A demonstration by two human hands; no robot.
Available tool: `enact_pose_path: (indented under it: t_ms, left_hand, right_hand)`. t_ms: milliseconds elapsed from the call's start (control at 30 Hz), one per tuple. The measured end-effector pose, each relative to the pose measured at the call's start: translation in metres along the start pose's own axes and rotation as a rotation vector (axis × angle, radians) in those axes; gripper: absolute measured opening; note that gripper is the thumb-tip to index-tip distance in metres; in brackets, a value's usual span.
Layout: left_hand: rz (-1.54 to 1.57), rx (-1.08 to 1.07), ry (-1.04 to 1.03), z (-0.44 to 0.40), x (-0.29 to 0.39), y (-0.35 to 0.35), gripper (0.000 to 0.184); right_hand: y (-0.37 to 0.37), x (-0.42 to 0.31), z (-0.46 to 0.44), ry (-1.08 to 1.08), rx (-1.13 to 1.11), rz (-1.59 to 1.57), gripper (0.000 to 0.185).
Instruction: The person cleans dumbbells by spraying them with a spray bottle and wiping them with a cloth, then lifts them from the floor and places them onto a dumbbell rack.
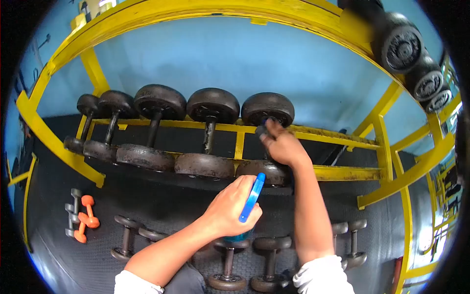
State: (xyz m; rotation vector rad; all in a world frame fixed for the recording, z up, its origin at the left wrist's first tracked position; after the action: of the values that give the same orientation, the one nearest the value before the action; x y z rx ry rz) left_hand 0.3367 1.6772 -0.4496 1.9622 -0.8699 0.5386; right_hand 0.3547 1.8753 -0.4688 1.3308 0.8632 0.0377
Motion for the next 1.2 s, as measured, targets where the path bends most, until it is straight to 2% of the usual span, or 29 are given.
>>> enact_pose_path:
  t_ms: [33, 67, 100, 167, 233, 300, 367, 400, 433, 500, 533, 567, 633, 700, 767, 833, 900, 933, 967, 1033, 1100, 1167, 1200]
  left_hand:
    - [-0.003, 0.003, -0.013, 0.000, 0.000, 0.000, 0.050]
    - [-0.014, 0.002, 0.000, -0.001, -0.001, 0.000, 0.050]
    - [-0.006, 0.016, 0.000, -0.001, -0.002, 0.000, 0.050]
    - [0.020, 0.031, -0.019, -0.001, -0.004, 0.002, 0.051]
    - [0.019, 0.020, 0.014, -0.001, -0.006, 0.000, 0.051]
    - [0.008, 0.073, -0.039, 0.001, -0.005, 0.000, 0.050]
    - [0.013, 0.078, -0.047, 0.000, -0.002, 0.001, 0.051]
    - [0.029, 0.100, -0.044, 0.000, -0.004, 0.001, 0.051]
    - [0.036, 0.112, -0.032, 0.001, -0.005, 0.002, 0.051]
    - [0.084, 0.033, 0.055, 0.000, -0.010, -0.003, 0.055]
    - [0.088, 0.046, 0.053, 0.002, -0.012, -0.006, 0.055]
    - [0.038, 0.095, -0.011, 0.004, -0.014, -0.007, 0.057]
    - [-0.005, 0.163, -0.066, 0.009, -0.010, -0.005, 0.059]
    - [0.057, 0.036, -0.002, 0.010, -0.014, -0.016, 0.061]
    - [0.009, 0.024, -0.025, 0.010, -0.011, -0.020, 0.061]
    - [-0.044, 0.001, -0.047, 0.010, -0.010, -0.025, 0.061]
    - [-0.046, -0.013, -0.035, 0.010, -0.010, -0.029, 0.060]
    - [-0.047, -0.003, -0.040, 0.011, -0.008, -0.029, 0.060]
    - [-0.032, 0.013, -0.033, 0.013, -0.007, -0.028, 0.060]
    - [-0.022, 0.049, -0.035, 0.012, -0.004, -0.025, 0.059]
    - [-0.028, 0.055, -0.040, 0.012, -0.004, -0.020, 0.058]
    - [0.048, 0.113, -0.042, 0.011, 0.003, -0.004, 0.055]
    - [0.056, 0.098, 0.010, 0.010, 0.002, 0.001, 0.054]
  right_hand:
    - [-0.020, 0.000, -0.002, -0.051, -0.231, 0.170, 0.063]
    - [-0.016, -0.004, 0.000, -0.036, -0.189, 0.218, 0.054]
    - [-0.013, -0.005, 0.001, -0.032, -0.190, 0.233, 0.054]
    - [-0.030, -0.008, 0.015, -0.008, -0.524, 0.261, 0.043]
    - [-0.017, -0.020, 0.024, 0.022, -0.558, 0.280, 0.036]
    - [0.001, -0.019, 0.018, 0.016, -0.352, 0.263, 0.031]
    - [0.040, -0.025, 0.014, 0.050, 0.096, -0.109, 0.030]
    - [0.063, -0.029, 0.016, 0.128, 0.416, -0.234, 0.042]
    - [0.068, -0.032, 0.013, 0.159, 0.582, -0.130, 0.054]
    - [0.037, -0.040, 0.007, 0.219, 0.468, 0.079, 0.057]
    - [0.031, -0.037, 0.012, 0.031, 0.344, 0.082, 0.060]
    - [0.027, -0.031, 0.011, 0.045, 0.339, 0.093, 0.060]
    - [-0.017, 0.003, 0.001, -0.032, -0.143, 0.147, 0.062]
    - [-0.013, -0.003, 0.000, 0.011, -0.177, 0.064, 0.059]
    - [-0.005, -0.002, -0.009, -0.067, -0.022, 0.203, 0.056]
    - [-0.007, -0.004, -0.023, -0.030, 0.064, 0.207, 0.054]
    - [-0.023, -0.006, -0.031, 0.009, -0.123, 0.399, 0.046]
    - [-0.022, -0.017, -0.011, -0.147, -0.360, 0.449, 0.038]
    - [-0.012, -0.026, -0.004, -0.141, -0.347, 0.457, 0.038]
    - [-0.009, -0.026, 0.014, -0.200, -0.498, 0.487, 0.032]
    - [-0.004, -0.005, 0.001, -0.268, -0.488, 0.310, 0.031]
    - [0.015, -0.002, -0.007, -0.148, -0.249, -0.066, 0.033]
    - [0.006, 0.003, -0.013, -0.138, -0.260, -0.060, 0.033]
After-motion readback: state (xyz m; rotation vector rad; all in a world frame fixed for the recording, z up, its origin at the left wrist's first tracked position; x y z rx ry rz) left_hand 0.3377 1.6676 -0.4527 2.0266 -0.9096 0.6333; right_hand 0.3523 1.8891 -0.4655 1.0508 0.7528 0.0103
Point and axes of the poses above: each hand's wrist, its own z-axis away from the middle knuckle, its own y-axis out of the back of the hand, x = y × z, the point moved 9 cm from there along -z, towards the middle knuckle, and after that the axes turned 13 degrees about -y, right-handed, at the moved point
